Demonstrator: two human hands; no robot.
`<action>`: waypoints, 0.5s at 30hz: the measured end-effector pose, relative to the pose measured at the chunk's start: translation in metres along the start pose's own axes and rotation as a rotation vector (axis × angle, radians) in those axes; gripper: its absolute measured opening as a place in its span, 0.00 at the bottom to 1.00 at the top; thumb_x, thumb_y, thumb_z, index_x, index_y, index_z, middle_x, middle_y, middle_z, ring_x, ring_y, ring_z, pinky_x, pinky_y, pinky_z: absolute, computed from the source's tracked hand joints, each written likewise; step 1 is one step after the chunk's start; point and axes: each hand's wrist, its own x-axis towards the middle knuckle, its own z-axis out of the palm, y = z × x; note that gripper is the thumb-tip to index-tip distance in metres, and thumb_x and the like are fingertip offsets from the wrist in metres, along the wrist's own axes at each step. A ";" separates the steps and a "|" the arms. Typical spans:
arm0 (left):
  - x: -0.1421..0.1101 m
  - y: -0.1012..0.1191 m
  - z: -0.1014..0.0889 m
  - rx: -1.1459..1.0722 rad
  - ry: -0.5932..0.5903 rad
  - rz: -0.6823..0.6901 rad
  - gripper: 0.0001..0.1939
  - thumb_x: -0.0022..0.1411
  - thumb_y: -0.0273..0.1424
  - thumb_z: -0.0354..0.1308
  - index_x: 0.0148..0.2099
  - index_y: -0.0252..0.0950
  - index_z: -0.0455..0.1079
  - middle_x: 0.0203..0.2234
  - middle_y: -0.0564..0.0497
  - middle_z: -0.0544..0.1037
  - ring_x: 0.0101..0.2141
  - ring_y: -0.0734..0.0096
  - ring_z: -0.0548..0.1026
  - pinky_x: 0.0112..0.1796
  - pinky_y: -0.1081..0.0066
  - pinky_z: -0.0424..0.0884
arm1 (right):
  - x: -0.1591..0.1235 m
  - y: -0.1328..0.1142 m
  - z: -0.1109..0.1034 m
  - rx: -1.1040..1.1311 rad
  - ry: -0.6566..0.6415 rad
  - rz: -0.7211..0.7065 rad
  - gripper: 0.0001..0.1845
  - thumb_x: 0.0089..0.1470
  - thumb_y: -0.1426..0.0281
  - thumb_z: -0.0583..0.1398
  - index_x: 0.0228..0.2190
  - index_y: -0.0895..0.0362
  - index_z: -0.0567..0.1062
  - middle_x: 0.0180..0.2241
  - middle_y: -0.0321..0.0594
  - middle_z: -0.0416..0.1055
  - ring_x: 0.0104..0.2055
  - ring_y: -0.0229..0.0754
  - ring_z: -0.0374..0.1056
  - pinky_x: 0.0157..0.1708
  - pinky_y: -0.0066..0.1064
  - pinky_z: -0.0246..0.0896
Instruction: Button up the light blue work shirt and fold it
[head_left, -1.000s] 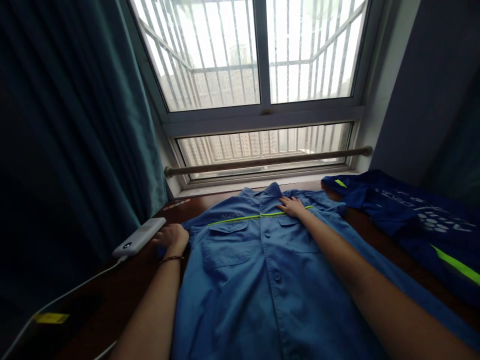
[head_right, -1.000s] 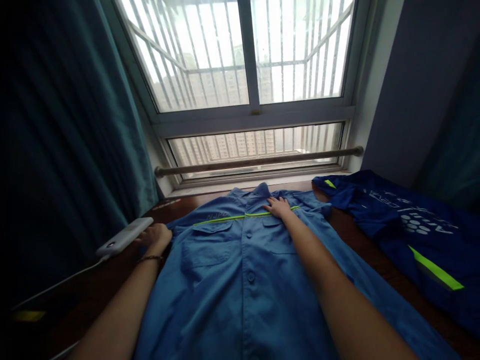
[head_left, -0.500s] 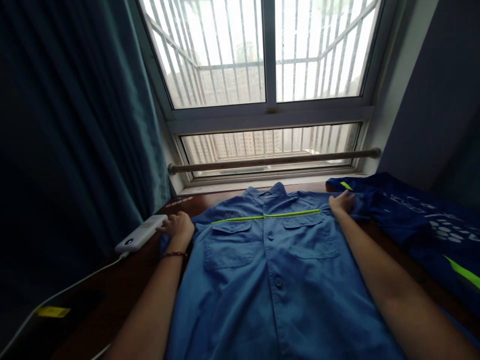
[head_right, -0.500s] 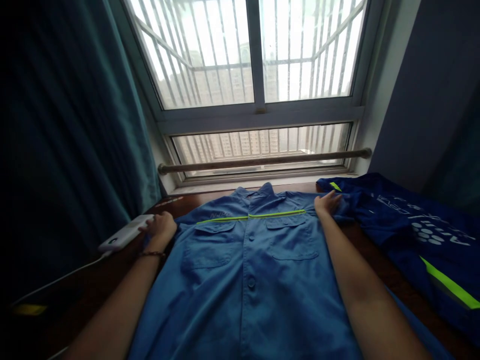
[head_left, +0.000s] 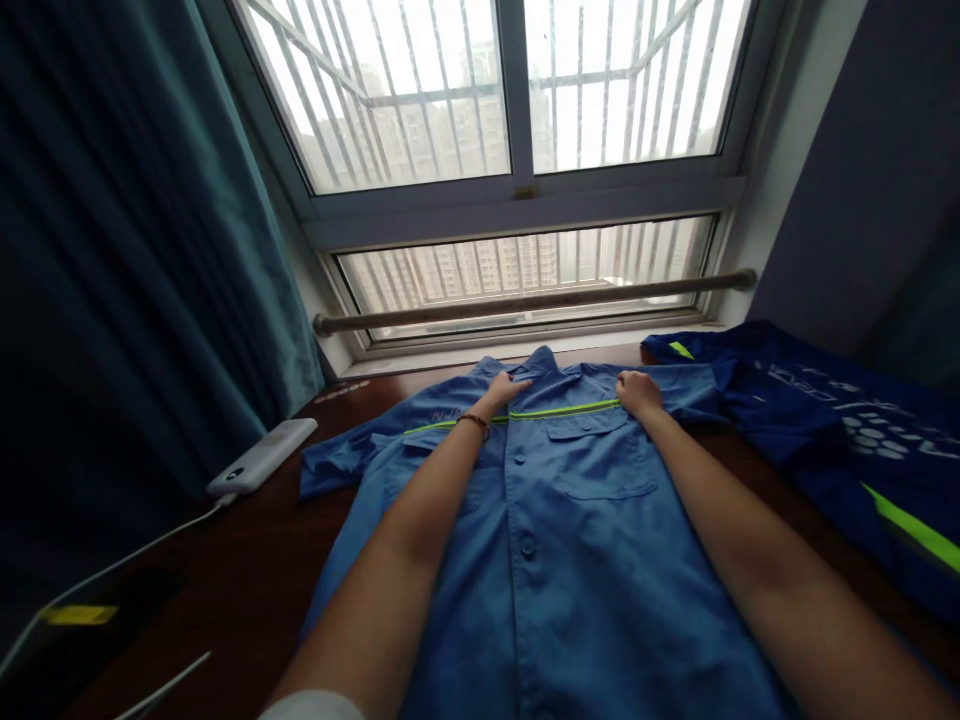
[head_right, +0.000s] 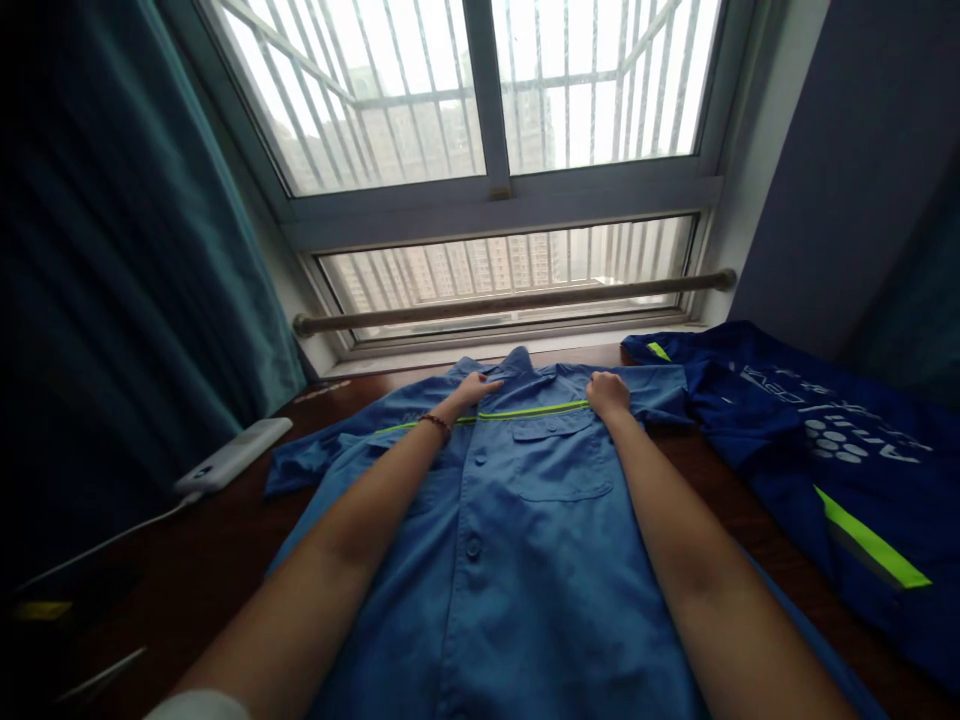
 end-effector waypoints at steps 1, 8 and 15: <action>0.007 0.003 0.009 -0.036 0.011 0.018 0.23 0.47 0.32 0.61 0.45 0.26 0.66 0.35 0.42 0.75 0.36 0.63 0.73 0.37 0.71 0.67 | 0.000 0.001 0.000 -0.005 -0.010 -0.007 0.16 0.52 0.69 0.50 0.37 0.58 0.75 0.37 0.47 0.72 0.40 0.46 0.66 0.39 0.30 0.58; 0.019 -0.010 0.022 -0.130 0.246 0.074 0.33 0.51 0.19 0.50 0.60 0.34 0.51 0.51 0.46 0.66 0.50 0.67 0.65 0.50 0.70 0.59 | 0.003 0.000 0.000 -0.048 -0.062 -0.012 0.17 0.54 0.69 0.48 0.39 0.57 0.74 0.39 0.46 0.72 0.42 0.45 0.65 0.40 0.31 0.58; 0.001 -0.004 0.009 0.106 0.330 0.057 0.32 0.54 0.17 0.43 0.61 0.35 0.48 0.54 0.40 0.60 0.53 0.56 0.59 0.51 0.58 0.55 | 0.001 -0.005 -0.004 -0.075 -0.143 0.016 0.18 0.54 0.65 0.49 0.43 0.53 0.72 0.43 0.45 0.70 0.45 0.48 0.63 0.42 0.37 0.57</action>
